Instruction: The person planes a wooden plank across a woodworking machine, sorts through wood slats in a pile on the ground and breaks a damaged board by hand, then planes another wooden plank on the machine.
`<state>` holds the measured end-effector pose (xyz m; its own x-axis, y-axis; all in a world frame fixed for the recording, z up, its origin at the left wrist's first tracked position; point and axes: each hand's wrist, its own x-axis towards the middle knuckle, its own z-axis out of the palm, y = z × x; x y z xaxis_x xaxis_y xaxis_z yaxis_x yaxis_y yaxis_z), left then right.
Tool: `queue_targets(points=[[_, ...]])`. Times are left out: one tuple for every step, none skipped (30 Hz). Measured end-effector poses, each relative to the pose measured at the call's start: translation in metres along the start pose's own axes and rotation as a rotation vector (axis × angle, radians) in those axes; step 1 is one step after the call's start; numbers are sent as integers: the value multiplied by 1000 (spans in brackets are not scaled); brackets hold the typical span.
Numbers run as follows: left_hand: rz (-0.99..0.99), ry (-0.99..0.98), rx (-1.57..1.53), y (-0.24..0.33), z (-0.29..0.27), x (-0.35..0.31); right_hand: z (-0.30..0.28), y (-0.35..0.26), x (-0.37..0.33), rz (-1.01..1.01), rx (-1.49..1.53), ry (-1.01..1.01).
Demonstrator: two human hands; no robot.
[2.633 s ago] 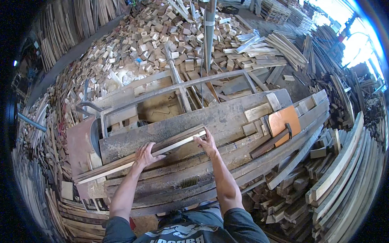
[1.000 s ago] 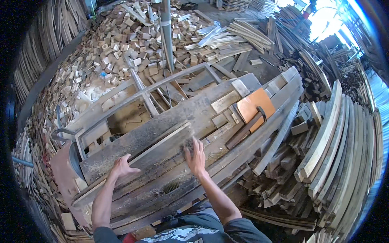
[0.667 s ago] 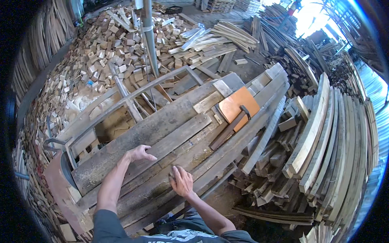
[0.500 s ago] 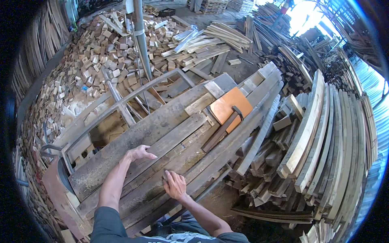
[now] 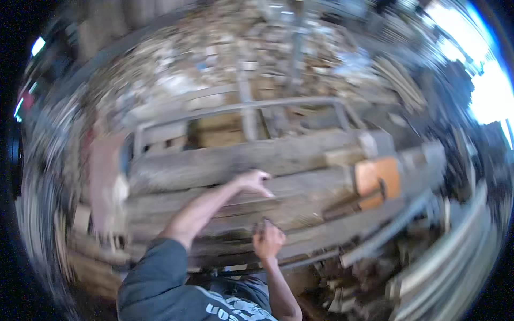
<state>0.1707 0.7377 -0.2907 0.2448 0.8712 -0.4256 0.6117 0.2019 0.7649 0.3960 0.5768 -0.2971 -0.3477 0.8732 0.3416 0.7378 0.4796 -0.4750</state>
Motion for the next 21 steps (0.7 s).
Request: queue_targets(points=[[1,15,-10,3,6,-2,0,1,-5,54,-3,-45],[65,73,-5,4,14,-1,0,5,-6,13,20,-8],[172,171,64,14,19,-6,1,12,-11,52,-20,-2],[191,256,238,18,24,-9,4,16,-14,25,-75,35],[150,472,267,4,30,-25,9,12,-16,28,-103,19],[124,673,306,-11,29,-44,14,5,-15,-42,-54,-9],[195,716,312,-12,20,-69,17,10,-17,-42,-80,11],[174,745,311,-26,10,-96,19,12,-18,-49,-96,40],[69,725,347,-36,2,-117,23,23,-21,-82,-119,85],[-41,700,382,-51,-3,-142,24,25,-24,-108,-110,82],[-80,772,409,-69,-7,-168,24,26,-25,-100,-124,71],[-122,846,438,-90,-10,-192,26,25,-24,-93,-135,62],[-138,875,438,-114,-8,-211,24,23,-23,-53,-104,4],[-171,1019,542,-139,0,-226,22,21,-22,-83,-93,4],[-206,1158,648,-150,2,-239,20,20,-22,-56,-126,-27],[-225,1184,644,-158,4,-245,20,19,-22,-31,-160,-59],[-282,1068,524,-163,4,-249,21,19,-22,-78,-166,11],[-333,955,403,-165,0,-255,23,22,-22,-108,-162,14],[-415,846,353,-163,-4,-253,24,24,-22,-96,-160,9],[-426,869,355,-162,-5,-253,25,24,-22,-80,-158,2],[-388,948,355,-165,-2,-253,22,23,-20,-68,-139,-55]])
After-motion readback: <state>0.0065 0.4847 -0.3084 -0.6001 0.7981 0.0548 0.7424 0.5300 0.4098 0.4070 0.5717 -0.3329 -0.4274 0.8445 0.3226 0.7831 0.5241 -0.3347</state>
